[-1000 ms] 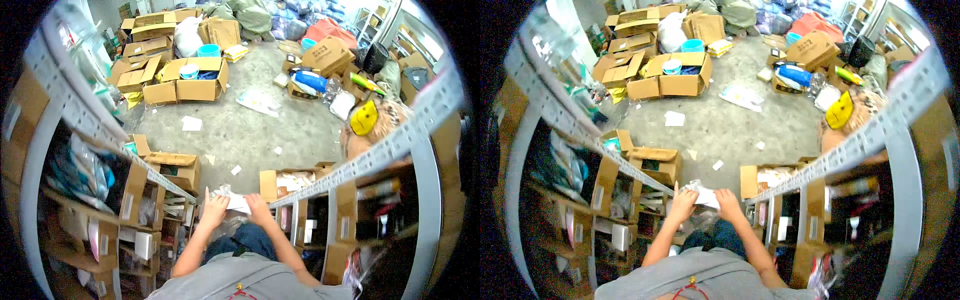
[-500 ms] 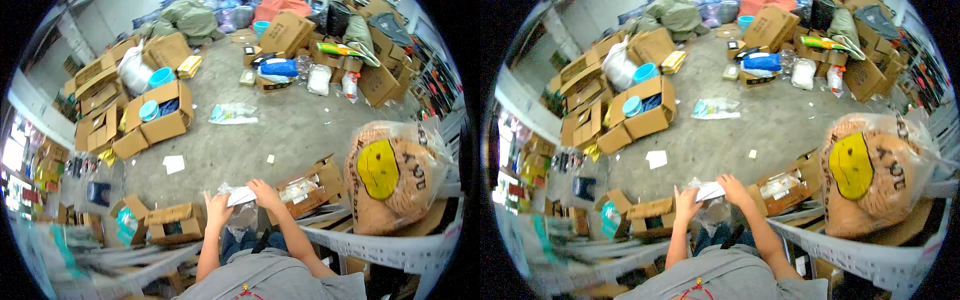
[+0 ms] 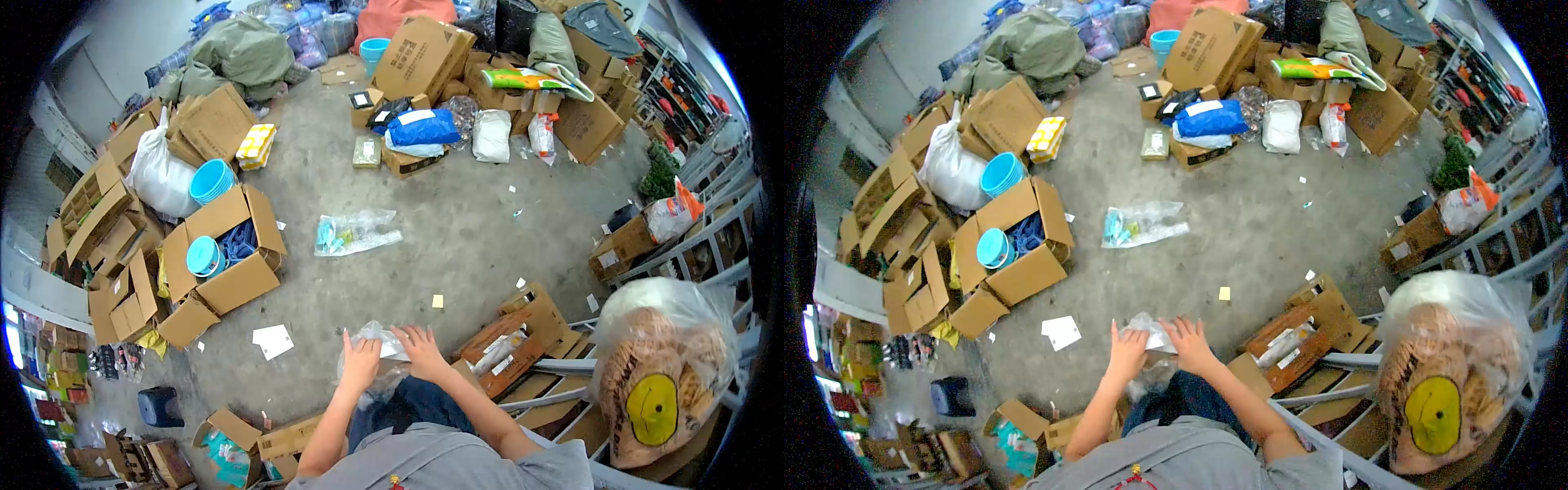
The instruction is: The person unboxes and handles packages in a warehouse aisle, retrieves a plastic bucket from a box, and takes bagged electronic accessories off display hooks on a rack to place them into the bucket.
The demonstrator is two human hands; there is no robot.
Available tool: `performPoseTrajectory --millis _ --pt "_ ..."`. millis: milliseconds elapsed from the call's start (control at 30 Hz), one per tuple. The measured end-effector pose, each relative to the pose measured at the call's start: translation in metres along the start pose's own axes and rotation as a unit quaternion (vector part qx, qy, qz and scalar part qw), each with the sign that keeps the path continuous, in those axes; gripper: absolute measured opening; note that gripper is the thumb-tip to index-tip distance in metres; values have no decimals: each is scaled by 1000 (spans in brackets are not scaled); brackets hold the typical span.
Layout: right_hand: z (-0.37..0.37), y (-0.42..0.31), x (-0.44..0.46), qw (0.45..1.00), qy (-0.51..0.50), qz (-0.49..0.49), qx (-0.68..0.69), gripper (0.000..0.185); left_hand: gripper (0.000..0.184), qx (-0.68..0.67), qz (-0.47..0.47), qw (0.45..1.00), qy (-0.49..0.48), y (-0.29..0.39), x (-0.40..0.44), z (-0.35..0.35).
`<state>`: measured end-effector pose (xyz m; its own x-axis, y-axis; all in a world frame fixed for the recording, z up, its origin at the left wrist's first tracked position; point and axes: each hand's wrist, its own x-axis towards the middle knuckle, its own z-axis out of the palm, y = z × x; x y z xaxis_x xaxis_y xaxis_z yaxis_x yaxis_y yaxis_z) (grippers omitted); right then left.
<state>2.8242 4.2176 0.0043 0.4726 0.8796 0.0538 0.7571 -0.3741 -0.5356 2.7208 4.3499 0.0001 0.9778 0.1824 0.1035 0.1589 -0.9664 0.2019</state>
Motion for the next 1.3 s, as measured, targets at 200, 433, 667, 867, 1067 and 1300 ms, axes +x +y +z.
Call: performPoseTrajectory --millis 200,433,667,867,1067,1300 --pt "25 46 79 996 -80 25 -18 55 24 -11 23 1000 -18 -57 78 24" --pt "28 138 222 992 -120 36 -5 32 30 -5 23 997 -71 -115 205 65" --pt "5 213 325 989 -20 148 0 28 46 -205 -55 977 12 -183 313 66" --pt "-19 302 380 924 -25 378 -57 36 48 -207 -157 964 -47 -284 350 140" --pt "-47 368 437 878 31 465 -109 38 30 -104 -234 937 -238 -390 394 197" --pt "21 465 481 874 47 482 -31 42 25 -94 -323 862 -378 -443 442 270"
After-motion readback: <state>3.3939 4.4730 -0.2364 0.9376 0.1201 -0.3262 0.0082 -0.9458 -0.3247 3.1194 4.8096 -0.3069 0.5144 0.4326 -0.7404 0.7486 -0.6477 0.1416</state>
